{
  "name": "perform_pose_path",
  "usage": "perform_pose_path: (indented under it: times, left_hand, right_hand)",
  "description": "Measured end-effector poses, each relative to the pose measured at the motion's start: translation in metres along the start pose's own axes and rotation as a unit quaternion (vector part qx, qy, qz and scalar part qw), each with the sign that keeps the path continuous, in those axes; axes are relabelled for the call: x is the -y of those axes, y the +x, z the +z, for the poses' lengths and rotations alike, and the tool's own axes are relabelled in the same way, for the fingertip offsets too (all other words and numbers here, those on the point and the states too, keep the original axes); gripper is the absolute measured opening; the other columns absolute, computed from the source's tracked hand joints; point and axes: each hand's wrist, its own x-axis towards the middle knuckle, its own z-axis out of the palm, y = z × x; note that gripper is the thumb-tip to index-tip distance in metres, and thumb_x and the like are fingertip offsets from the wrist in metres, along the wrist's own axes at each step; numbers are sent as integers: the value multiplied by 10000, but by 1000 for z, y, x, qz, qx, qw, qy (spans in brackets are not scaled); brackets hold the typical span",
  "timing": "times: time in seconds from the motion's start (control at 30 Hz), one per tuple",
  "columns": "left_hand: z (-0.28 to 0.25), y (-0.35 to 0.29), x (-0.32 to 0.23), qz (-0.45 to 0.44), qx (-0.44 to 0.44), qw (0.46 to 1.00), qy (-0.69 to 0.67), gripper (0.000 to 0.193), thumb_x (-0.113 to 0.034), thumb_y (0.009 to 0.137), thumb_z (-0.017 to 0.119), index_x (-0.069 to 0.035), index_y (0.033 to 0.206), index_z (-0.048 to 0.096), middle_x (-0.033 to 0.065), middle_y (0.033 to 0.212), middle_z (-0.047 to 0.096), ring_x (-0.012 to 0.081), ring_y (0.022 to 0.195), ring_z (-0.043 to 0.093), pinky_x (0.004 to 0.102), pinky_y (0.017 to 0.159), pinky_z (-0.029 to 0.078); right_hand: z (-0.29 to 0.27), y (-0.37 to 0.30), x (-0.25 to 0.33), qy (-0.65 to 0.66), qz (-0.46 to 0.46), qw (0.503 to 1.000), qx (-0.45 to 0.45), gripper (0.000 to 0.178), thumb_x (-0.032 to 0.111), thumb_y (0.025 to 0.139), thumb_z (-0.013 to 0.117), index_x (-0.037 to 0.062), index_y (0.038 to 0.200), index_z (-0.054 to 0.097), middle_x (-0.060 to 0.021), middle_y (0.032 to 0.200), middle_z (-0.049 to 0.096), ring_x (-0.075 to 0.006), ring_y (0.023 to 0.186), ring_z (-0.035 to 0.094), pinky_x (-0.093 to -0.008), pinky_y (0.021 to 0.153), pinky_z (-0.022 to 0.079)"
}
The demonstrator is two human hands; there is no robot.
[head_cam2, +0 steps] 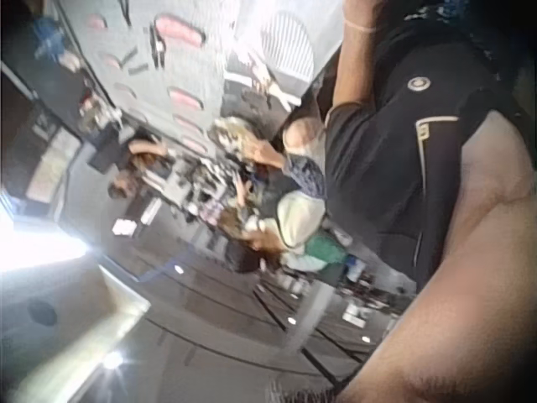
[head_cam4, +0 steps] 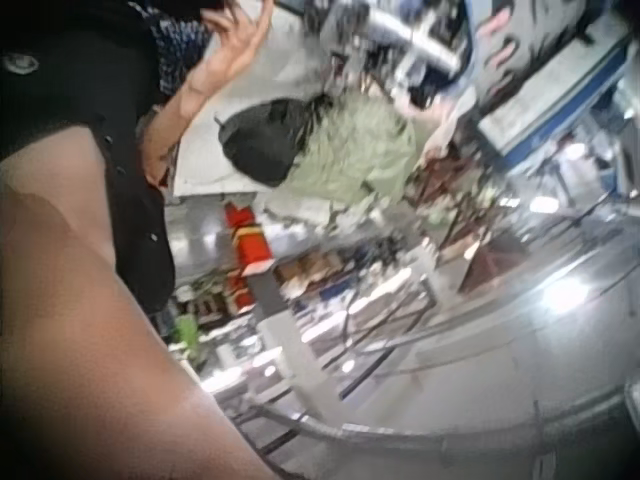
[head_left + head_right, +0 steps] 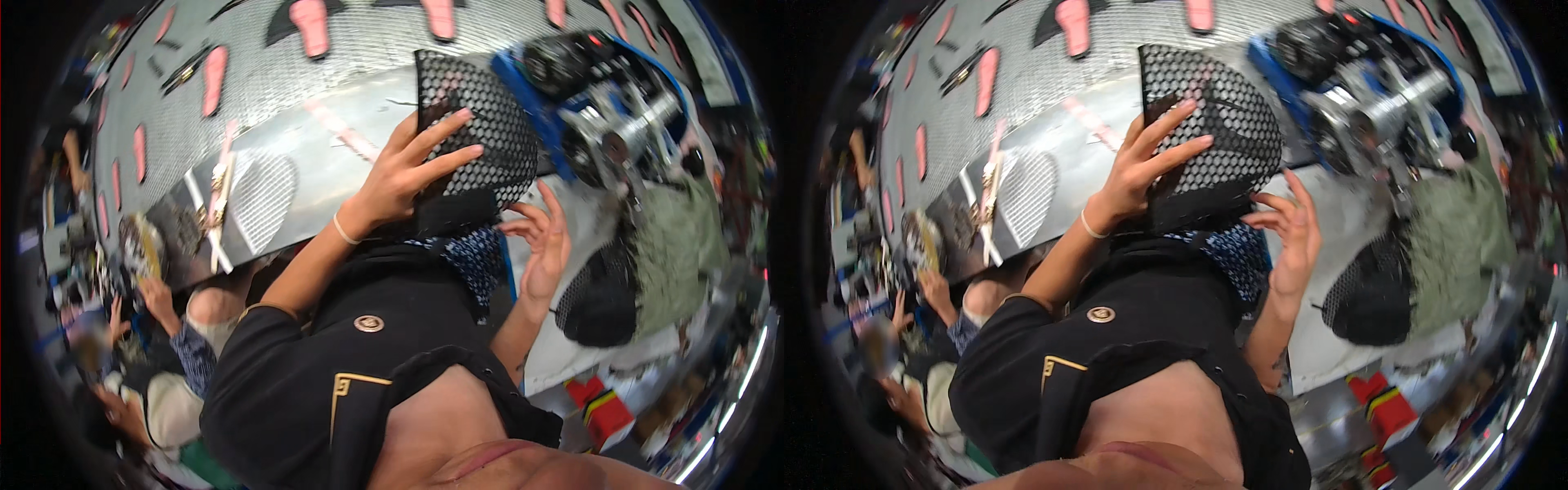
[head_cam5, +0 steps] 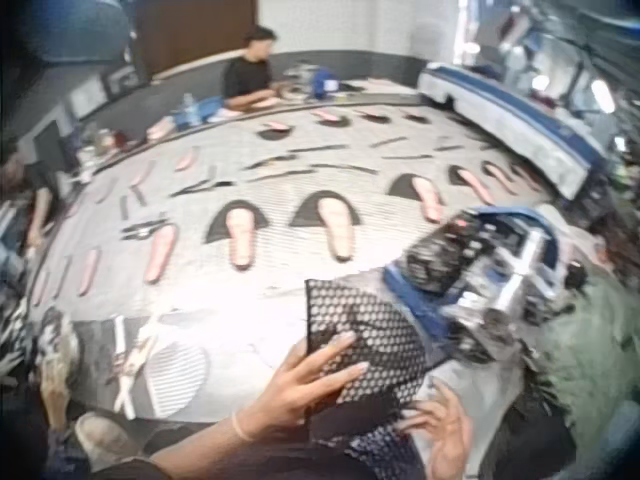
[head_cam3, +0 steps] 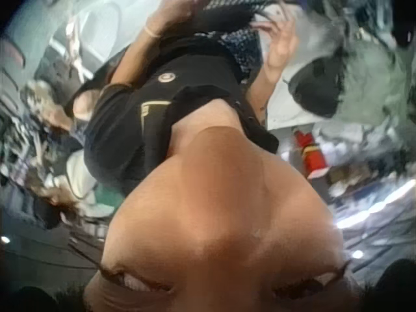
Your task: Assembling shoe components, specifically attaching mesh and fabric parts to soles.
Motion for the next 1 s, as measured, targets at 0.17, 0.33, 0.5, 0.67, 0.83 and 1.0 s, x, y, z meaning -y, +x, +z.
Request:
perform_pose_path:
  times: [0.17,0.33,0.5,0.67,0.83,1.0]
  left_hand:
    - [-50,-8,56,1,-83,975,204,435,-99,843,631,-169,1272,623,118,1439,467,279,1288,474,389,1055,358]
    - [-149,-1,127,48,-236,894,378,421,-178,856,649,-75,1262,613,197,1437,438,327,1331,409,407,1098,283]
    - [-228,-43,248,-111,-254,832,481,550,-184,803,682,-153,1337,550,241,1478,339,420,1320,383,438,1073,337]
    - [-206,-104,330,-374,-121,751,530,855,-268,780,703,-168,1494,243,352,1441,269,493,1167,490,542,963,422]
    - [-203,-114,323,-577,-50,687,439,866,-463,787,686,-32,1423,286,284,1283,512,458,1166,511,548,919,447]
    - [-216,-98,330,-542,-84,716,432,690,-346,712,670,26,1248,446,278,1061,626,438,984,611,502,870,493]
  right_hand:
    - [-5,4,-18,-53,29,998,-5,529,380,1027,349,-10,1378,415,-201,1028,665,-185,758,660,-279,718,489]
    - [-13,4,-31,-62,49,997,-15,473,339,1031,361,21,1373,437,-182,1026,666,-174,759,656,-269,711,486]
    - [-18,5,-42,-59,66,996,-22,454,322,1033,377,23,1368,440,-174,1033,666,-163,754,653,-270,711,486]
    - [-24,5,-55,-73,69,993,-58,481,346,1030,401,8,1373,421,-168,1046,660,-157,745,656,-254,700,499]
    - [-34,3,-67,-75,73,990,-94,436,303,1027,404,45,1377,424,-168,1071,648,-166,721,648,-265,687,493]
    - [-42,5,-77,-73,79,988,-109,426,284,1024,412,49,1379,420,-159,1062,643,-166,711,645,-248,648,491]
